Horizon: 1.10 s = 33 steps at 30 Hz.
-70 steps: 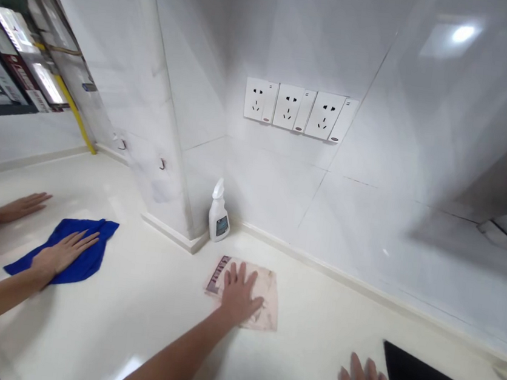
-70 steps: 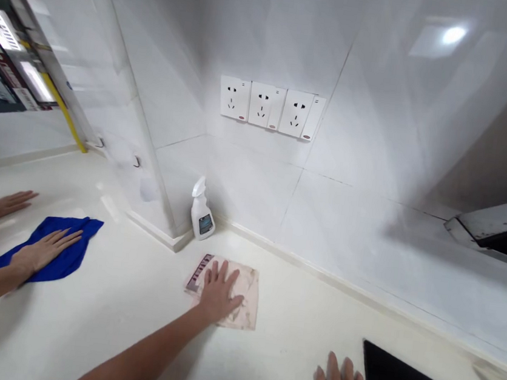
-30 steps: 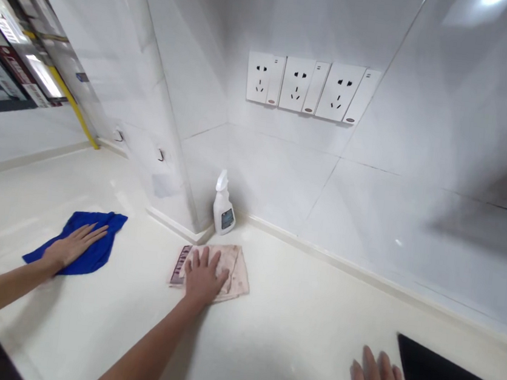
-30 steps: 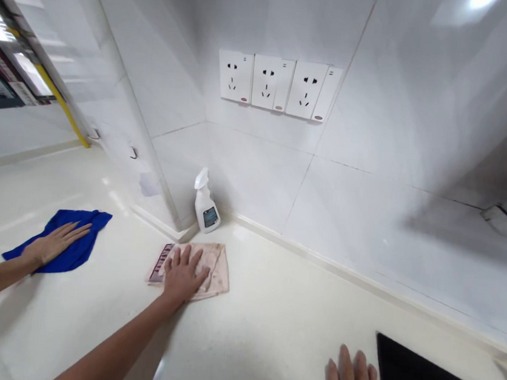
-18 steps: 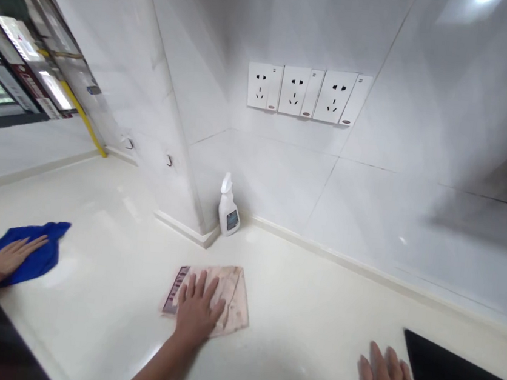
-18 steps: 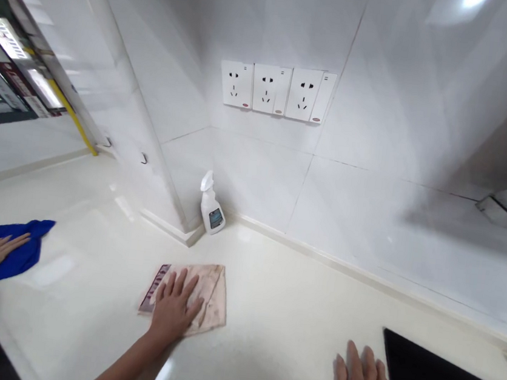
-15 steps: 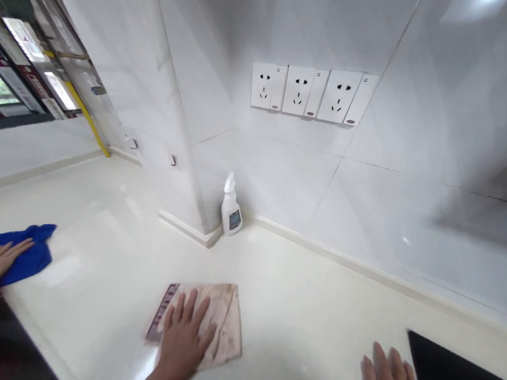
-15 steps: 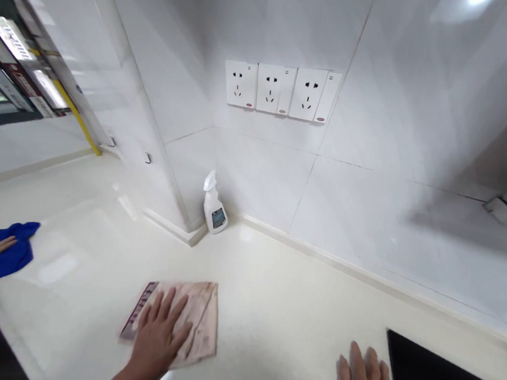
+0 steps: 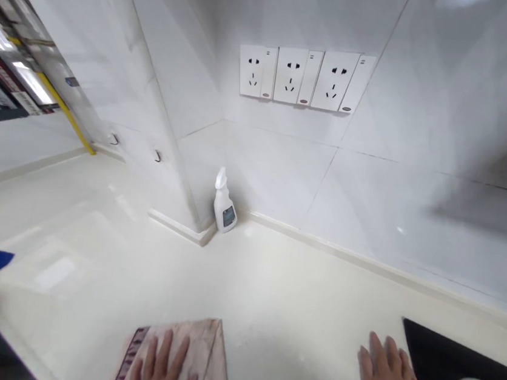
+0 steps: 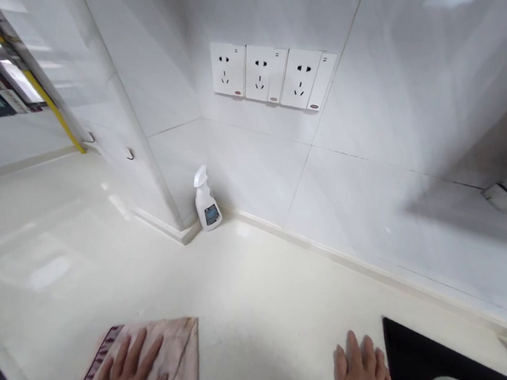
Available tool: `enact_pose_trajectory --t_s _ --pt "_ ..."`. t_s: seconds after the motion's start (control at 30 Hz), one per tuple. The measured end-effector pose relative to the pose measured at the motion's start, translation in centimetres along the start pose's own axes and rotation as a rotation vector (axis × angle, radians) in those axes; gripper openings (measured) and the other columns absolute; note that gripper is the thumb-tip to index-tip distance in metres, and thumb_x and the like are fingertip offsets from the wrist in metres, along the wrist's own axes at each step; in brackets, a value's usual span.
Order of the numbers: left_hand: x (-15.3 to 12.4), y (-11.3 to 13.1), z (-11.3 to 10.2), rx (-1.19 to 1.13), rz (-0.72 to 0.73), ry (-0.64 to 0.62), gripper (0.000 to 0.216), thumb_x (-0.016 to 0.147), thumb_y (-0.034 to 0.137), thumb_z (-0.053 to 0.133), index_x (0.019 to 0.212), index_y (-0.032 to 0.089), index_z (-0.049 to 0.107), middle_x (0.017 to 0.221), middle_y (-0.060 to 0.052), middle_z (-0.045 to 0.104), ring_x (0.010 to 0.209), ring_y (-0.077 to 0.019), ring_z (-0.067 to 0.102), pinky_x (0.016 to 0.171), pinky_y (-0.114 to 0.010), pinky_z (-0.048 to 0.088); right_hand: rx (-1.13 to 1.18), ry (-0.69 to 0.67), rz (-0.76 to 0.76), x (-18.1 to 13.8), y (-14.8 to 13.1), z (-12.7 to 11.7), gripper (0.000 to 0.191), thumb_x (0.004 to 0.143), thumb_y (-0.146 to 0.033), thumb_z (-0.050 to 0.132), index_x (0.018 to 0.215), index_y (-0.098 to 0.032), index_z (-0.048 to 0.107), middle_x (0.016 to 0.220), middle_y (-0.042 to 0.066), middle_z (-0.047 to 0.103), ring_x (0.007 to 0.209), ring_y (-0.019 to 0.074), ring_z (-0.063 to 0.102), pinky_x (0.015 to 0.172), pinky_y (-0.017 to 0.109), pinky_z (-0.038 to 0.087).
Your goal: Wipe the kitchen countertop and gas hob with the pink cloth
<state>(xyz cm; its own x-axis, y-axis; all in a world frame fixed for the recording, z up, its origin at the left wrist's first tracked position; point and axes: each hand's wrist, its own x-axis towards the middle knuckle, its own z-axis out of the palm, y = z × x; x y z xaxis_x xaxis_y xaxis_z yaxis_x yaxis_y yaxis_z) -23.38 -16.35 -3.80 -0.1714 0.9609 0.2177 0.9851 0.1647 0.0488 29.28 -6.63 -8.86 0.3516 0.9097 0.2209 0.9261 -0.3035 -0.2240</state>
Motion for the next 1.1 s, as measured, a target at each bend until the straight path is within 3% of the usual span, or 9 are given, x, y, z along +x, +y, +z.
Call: enact_pose_trajectory --t_s 0.13,0.3,0.47,0.6,0.77,0.93,1.1 --pt "6.6 3.0 0.1 0.003 0.032 0.0 0.06 0.092 0.053 0.055 0.146 0.03 0.065 0.166 -0.012 0.045 0.159 -0.0402 0.027 0.124 -0.061 0.023 -0.011 0.007 -0.003 0.0 -0.4 -0.1 0.074 0.099 -0.068 0.026 0.152 -0.025 0.055 0.164 0.016 0.042 0.156 0.0437 0.028 0.118 0.07 0.032" --pt "15.2 7.3 0.7 -0.032 -0.006 -0.054 0.06 0.095 0.05 0.055 0.15 0.027 0.06 0.167 -0.017 0.043 0.156 -0.0451 0.03 0.122 -0.066 0.024 -0.017 0.012 0.003 0.1 -0.4 0.0 0.075 0.098 -0.069 0.026 0.151 -0.024 0.055 0.164 0.016 0.042 0.155 0.0437 0.029 0.118 0.068 0.033" --pt "19.4 10.7 1.1 -0.07 -0.089 -0.072 0.064 0.095 0.05 0.056 0.154 0.025 0.055 0.168 -0.018 0.04 0.156 -0.0473 0.029 0.122 -0.069 0.023 -0.028 0.002 0.005 0.3 -0.4 0.0 0.074 0.099 -0.067 0.025 0.151 -0.024 0.056 0.164 0.016 0.043 0.155 0.0425 0.029 0.12 0.066 0.031" --pt "18.1 12.5 1.9 -0.086 -0.059 -0.028 0.063 0.094 0.049 0.06 0.152 0.024 0.058 0.166 -0.019 0.043 0.155 -0.0488 0.03 0.121 -0.07 0.025 -0.033 0.002 0.001 0.3 -0.5 0.0 0.075 0.1 -0.068 0.024 0.152 -0.024 0.054 0.164 0.016 0.041 0.155 0.0432 0.028 0.119 0.067 0.032" --pt "12.1 15.2 3.0 -0.189 0.21 0.077 0.063 0.091 0.049 0.065 0.15 0.028 0.059 0.166 -0.017 0.044 0.156 -0.0478 0.029 0.12 -0.07 0.027 -0.044 0.012 -0.017 0.1 -0.7 -0.1 0.074 0.101 -0.066 0.023 0.152 -0.023 0.054 0.164 0.017 0.041 0.154 0.0441 0.029 0.119 0.067 0.032" --pt "5.6 18.1 2.8 -0.292 0.529 0.123 0.076 0.092 0.052 0.065 0.161 0.033 0.042 0.175 -0.013 0.028 0.161 -0.0454 0.016 0.123 -0.068 0.023 -0.058 0.013 -0.008 0.1 -0.6 0.0 0.075 0.1 -0.067 0.023 0.152 -0.023 0.054 0.164 0.017 0.041 0.154 0.0436 0.029 0.119 0.066 0.033" --pt "4.2 20.4 2.8 -0.362 0.665 0.043 0.081 0.094 0.049 0.062 0.166 0.029 0.031 0.178 -0.014 0.014 0.162 -0.0471 0.009 0.124 -0.07 0.02 -0.058 0.02 -0.007 0.1 -0.6 -0.1 0.073 0.1 -0.065 0.025 0.153 -0.023 0.053 0.165 0.015 0.041 0.155 0.0414 0.027 0.121 0.065 0.03"
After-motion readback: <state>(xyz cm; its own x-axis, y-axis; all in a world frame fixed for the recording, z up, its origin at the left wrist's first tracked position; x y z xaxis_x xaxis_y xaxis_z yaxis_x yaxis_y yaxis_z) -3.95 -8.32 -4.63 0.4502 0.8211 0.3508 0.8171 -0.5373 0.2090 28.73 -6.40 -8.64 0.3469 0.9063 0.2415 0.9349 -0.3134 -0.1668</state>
